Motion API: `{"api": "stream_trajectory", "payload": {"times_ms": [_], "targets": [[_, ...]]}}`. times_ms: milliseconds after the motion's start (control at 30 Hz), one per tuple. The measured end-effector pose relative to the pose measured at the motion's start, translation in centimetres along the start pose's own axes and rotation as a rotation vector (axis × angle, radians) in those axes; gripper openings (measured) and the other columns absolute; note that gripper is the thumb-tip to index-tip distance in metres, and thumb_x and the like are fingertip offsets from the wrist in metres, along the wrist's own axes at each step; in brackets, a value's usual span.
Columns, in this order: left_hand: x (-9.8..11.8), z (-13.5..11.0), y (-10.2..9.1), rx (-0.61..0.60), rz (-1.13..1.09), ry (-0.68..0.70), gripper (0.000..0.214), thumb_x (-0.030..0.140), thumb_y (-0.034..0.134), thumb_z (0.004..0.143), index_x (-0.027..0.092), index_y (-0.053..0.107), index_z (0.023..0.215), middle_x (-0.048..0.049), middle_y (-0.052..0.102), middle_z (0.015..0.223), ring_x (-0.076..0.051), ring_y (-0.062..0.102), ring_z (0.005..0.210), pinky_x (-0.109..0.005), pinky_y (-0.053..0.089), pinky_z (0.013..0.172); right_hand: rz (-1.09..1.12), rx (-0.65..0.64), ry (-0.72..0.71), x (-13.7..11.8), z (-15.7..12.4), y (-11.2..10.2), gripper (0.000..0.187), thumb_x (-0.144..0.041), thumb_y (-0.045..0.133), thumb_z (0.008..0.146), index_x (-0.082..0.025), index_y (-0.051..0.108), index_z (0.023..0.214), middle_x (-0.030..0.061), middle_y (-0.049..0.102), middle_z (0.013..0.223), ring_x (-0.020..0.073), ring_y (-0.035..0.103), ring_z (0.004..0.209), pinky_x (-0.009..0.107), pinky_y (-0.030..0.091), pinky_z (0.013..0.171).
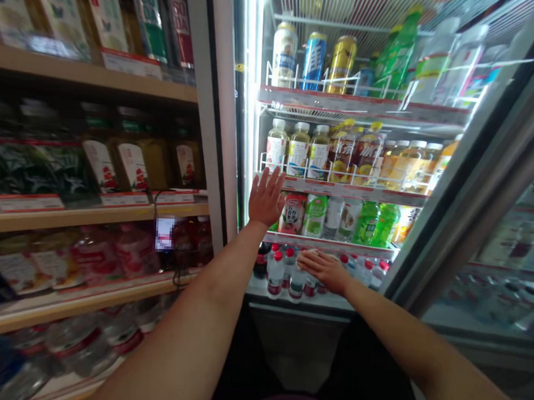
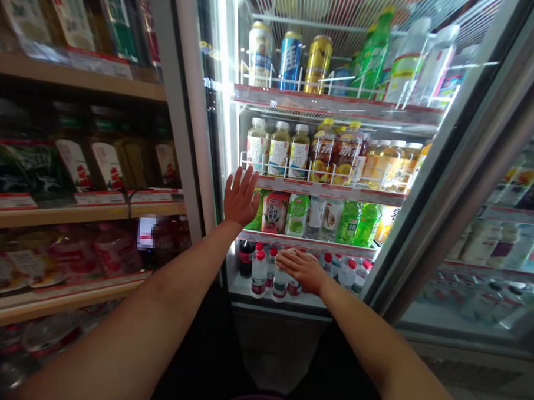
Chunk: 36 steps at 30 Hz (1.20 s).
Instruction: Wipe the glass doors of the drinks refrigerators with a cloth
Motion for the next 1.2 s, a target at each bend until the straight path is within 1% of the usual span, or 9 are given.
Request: {"api": "stream_trajectory", "payload": {"times_ms": [133,267,367,467,567,733,867,1033,1200], "targets": [[0.0,0.0,0.0,-0.003,0.003,-0.001,0.054,0.031,0.037,0.101,0.019,0.039,0.154,-0.0056,0.034,0.161,-0.022,0.009,0.155,-0.047,0.008,0.129,0.0,0.012,-0.034,-0.5,0.2,0.4,0.059,-0.006,0.047,0.093,-0.019,0.045,0.151,0.0055,0.046,0.153,0.0195,0.04,0.145,0.042,0.041,0.117],[-0.2,0.0,0.3,-0.029,-0.011,-0.021,0.055,0.031,0.037,0.1,0.021,0.038,0.155,-0.0048,0.033,0.161,-0.022,0.009,0.155,-0.048,0.007,0.129,0.006,0.008,-0.084,-1.2,1.1,0.7,0.053,-0.008,0.046,0.096,-0.016,0.048,0.148,0.0037,0.047,0.153,0.0195,0.042,0.144,0.043,0.042,0.117],[0.0,0.0,0.0,0.0,0.004,0.001,0.055,0.03,0.037,0.101,0.019,0.039,0.154,-0.0055,0.034,0.161,-0.021,0.008,0.155,-0.046,0.007,0.129,0.021,-0.006,-0.12,-1.6,2.0,1.0,0.047,-0.011,0.047,0.098,-0.017,0.052,0.145,0.0034,0.047,0.153,0.0202,0.044,0.142,0.044,0.042,0.117],[0.1,-0.1,-0.2,0.028,0.025,0.021,0.054,0.03,0.038,0.1,0.018,0.039,0.154,-0.0058,0.035,0.16,-0.021,0.007,0.155,-0.046,0.007,0.129,0.028,-0.004,-0.137,-1.6,2.8,1.1,0.044,-0.012,0.051,0.099,-0.02,0.056,0.141,0.0039,0.05,0.151,0.018,0.044,0.142,0.043,0.039,0.119],[0.0,-0.1,-0.1,0.021,0.035,0.017,0.055,0.03,0.039,0.1,0.019,0.038,0.154,-0.0055,0.035,0.16,-0.02,0.007,0.155,-0.047,0.008,0.129,0.028,0.037,-0.128,-1.3,3.5,0.5,0.043,-0.011,0.053,0.098,-0.021,0.058,0.139,0.0038,0.053,0.148,0.0156,0.044,0.142,0.041,0.035,0.122],[0.2,-0.1,-0.2,0.033,0.041,0.024,0.055,0.029,0.039,0.1,0.019,0.038,0.154,-0.0056,0.034,0.16,-0.02,0.007,0.154,-0.046,0.008,0.129,0.014,0.066,-0.127,0.0,5.2,-1.8,0.043,-0.015,0.053,0.1,-0.022,0.055,0.143,0.004,0.053,0.149,0.0162,0.041,0.145,0.041,0.035,0.121],[0.1,-0.1,-0.2,0.029,0.031,0.013,0.055,0.029,0.039,0.1,0.021,0.037,0.155,-0.0049,0.034,0.16,-0.021,0.009,0.154,-0.047,0.008,0.129,-0.034,0.092,-0.121,1.7,7.3,-4.4,0.044,-0.014,0.049,0.101,-0.022,0.053,0.145,0.0047,0.051,0.15,0.0175,0.041,0.145,0.041,0.035,0.121],[0.2,-0.1,-0.4,0.035,0.041,0.022,0.054,0.029,0.038,0.101,0.019,0.038,0.154,-0.006,0.034,0.16,-0.021,0.01,0.154,-0.046,0.008,0.129,-0.082,0.129,-0.148,3.8,9.9,-7.7,0.044,-0.016,0.048,0.102,-0.024,0.052,0.145,0.0032,0.051,0.15,0.0179,0.04,0.145,0.043,0.031,0.123],[0.0,0.0,-0.1,0.02,0.008,-0.001,0.053,0.029,0.037,0.101,0.02,0.039,0.154,-0.0057,0.035,0.16,-0.022,0.012,0.155,-0.047,0.007,0.129,-0.157,0.231,-0.181,5.8,11.9,-11.0,0.041,-0.015,0.047,0.102,-0.027,0.057,0.14,-0.001,0.055,0.146,0.0175,0.044,0.143,0.042,0.031,0.124]]}}
Point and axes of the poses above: each hand's wrist, its own z-axis towards the middle knuckle, its own y-axis out of the palm, x = y × z, the point moved 10 cm from there along z, towards the middle knuckle
